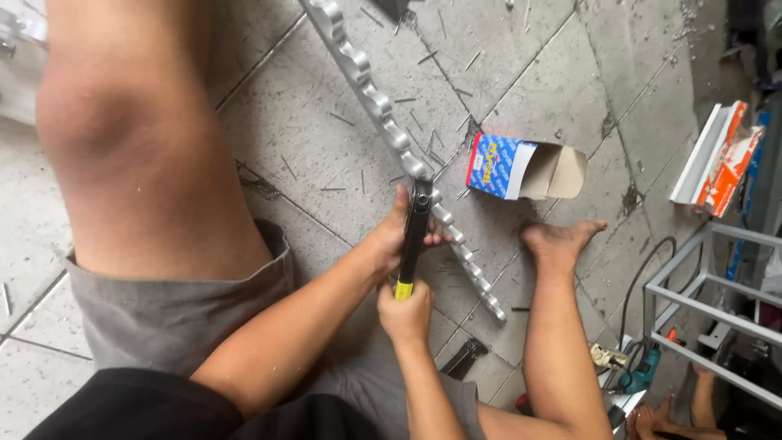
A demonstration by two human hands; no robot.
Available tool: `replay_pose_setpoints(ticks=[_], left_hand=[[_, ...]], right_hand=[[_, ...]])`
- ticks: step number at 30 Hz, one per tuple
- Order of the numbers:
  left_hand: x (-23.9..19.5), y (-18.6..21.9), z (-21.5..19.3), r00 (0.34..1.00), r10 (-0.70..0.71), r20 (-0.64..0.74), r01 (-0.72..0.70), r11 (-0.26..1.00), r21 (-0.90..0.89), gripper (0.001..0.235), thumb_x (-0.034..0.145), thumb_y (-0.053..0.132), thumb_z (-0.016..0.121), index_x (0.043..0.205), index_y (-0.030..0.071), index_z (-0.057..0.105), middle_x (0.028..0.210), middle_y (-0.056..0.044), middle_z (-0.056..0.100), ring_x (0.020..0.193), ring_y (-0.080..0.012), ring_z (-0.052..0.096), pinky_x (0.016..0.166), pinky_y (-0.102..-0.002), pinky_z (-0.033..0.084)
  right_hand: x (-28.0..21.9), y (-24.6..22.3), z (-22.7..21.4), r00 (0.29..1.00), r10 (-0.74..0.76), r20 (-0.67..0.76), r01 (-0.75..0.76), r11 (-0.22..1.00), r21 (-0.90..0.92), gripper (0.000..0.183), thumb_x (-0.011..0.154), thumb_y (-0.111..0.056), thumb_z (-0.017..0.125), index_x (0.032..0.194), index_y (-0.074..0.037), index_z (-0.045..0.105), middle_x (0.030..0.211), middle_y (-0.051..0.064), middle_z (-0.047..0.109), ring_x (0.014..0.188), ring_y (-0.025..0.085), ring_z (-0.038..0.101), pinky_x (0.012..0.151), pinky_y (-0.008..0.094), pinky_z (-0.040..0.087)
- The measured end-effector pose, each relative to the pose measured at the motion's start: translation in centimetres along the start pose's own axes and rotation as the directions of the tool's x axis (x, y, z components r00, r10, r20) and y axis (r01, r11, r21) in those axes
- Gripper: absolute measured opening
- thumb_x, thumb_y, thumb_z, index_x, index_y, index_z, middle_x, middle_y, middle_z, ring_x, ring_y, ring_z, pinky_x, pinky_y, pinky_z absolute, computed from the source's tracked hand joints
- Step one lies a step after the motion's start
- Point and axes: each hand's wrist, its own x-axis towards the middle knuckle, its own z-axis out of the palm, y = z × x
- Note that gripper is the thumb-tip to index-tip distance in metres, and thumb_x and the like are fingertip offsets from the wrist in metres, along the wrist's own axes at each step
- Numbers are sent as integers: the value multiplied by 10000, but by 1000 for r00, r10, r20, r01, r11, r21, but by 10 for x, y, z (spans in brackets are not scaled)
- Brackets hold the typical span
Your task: Using a hand riveter to secure rivets into a long metal strip while sitting on the floor.
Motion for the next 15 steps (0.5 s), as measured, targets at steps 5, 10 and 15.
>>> replay_pose_setpoints(ticks=[5,10,15], left_hand=[[10,-4,-13,999,-19,28,15,988,151,1147,743,979,390,1237,-38,585,611,-139,617,608,-220,714,760,-389,646],[6,5,-16,996,-32,-78,68,856,512,1166,822,930,356,1251,-127,601,733,-245,648,751,-310,721,754,-466,628],[-11,18,17,996,-29,-85,37,994,102,1149,800,915,400,1311,-103,552,586,-148,605,576,-221,702,784,-449,656]], right_hand=[[-27,-48,-63,952,57,299,-9,987,-161,382,712,-261,754,1007,-39,658,858,200,694,850,363,716,725,485,549],[-46,-56,-110,788,83,610,-102,995,-3,824,691,-211,713,1468,-27,511,1404,193,642,1217,364,659,1004,493,512],[-30,-25,-29,992,2,125,-24,984,175,279,718,-258,827,838,-36,709,667,150,680,667,266,699,632,382,530]])
